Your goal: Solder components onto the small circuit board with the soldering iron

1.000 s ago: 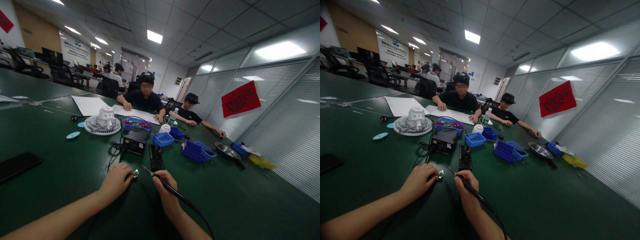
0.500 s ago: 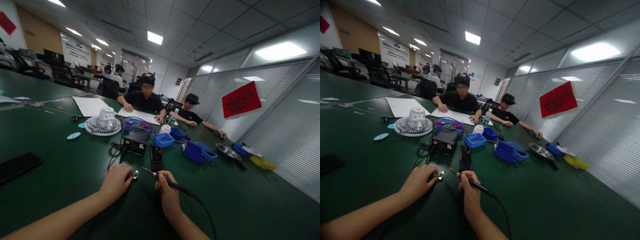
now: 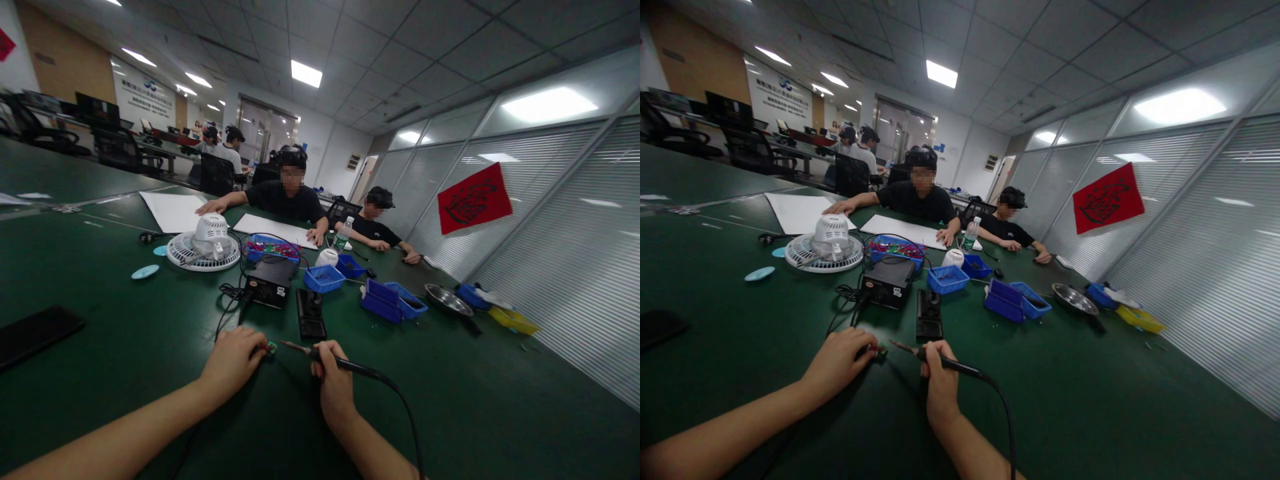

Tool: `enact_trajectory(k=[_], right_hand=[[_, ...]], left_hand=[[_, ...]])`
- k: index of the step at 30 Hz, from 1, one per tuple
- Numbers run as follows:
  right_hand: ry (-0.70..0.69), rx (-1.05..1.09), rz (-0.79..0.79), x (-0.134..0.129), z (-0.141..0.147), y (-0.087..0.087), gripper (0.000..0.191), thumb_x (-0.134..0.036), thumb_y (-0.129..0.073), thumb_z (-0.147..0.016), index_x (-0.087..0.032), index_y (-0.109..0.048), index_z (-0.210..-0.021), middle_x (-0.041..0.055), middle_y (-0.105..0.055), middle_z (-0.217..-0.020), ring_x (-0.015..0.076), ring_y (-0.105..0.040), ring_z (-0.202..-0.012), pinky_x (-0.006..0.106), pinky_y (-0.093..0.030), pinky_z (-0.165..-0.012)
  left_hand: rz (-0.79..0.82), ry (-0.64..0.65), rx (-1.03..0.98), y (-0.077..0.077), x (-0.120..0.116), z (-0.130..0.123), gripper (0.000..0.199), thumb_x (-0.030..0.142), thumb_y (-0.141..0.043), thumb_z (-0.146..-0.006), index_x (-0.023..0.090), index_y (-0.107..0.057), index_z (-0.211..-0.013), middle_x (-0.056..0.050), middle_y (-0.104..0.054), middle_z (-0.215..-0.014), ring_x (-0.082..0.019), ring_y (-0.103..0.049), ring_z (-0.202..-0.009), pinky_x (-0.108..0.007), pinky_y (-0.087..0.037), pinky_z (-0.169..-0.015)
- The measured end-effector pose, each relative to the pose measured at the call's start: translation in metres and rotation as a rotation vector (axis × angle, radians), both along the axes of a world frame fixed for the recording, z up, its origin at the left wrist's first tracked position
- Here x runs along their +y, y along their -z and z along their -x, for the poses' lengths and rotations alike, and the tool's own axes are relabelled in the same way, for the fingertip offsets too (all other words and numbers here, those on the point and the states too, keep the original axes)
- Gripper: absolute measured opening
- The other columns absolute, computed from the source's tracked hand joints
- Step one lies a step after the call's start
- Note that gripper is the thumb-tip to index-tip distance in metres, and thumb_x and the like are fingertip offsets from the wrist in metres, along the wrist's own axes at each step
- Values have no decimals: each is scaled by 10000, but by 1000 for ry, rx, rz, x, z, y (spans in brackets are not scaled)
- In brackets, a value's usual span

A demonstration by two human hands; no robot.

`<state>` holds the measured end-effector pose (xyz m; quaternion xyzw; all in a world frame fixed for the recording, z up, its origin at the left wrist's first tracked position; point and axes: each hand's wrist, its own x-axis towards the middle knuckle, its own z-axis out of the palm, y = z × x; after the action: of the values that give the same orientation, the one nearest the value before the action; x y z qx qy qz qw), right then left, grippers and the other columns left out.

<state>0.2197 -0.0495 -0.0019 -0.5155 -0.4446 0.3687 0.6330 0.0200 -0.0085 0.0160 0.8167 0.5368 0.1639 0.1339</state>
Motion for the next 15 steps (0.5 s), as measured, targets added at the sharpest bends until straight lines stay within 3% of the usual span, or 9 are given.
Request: enact_trajectory(k=[5,11,15], right_hand=[[0,-54,20,-1,1,-6,304,-410,-583,-843,-193,-524,-640,-72,-423,-487,111,-383,-467,230,-328,-494],[-35,-103,16,-4,-2,-11,243,-385,-561,-859,-169,-620,-764,-67,-446,-498,115,-402,-475,227,-314,-487],[-30,-183,-17,-14,1,-10,268,-380,-567,-860,-176,-614,-694,-68,-432,-494,118,-413,-476,229,-335,-497]], left_hand=[[-4,12,-20,0,-1,1,138,279,-518,-859,244,-652,-868,-6,-669,-935,-204,-562,-948,-323,-340,-778],[-4,-1,-20,2,0,1,140,291,-522,-864,241,-652,-868,-14,-662,-942,-199,-561,-938,-323,-336,-787],[-13,-6,-14,3,0,1,147,285,-512,-868,235,-650,-868,-19,-661,-938,-194,-561,-926,-319,-331,-780]])
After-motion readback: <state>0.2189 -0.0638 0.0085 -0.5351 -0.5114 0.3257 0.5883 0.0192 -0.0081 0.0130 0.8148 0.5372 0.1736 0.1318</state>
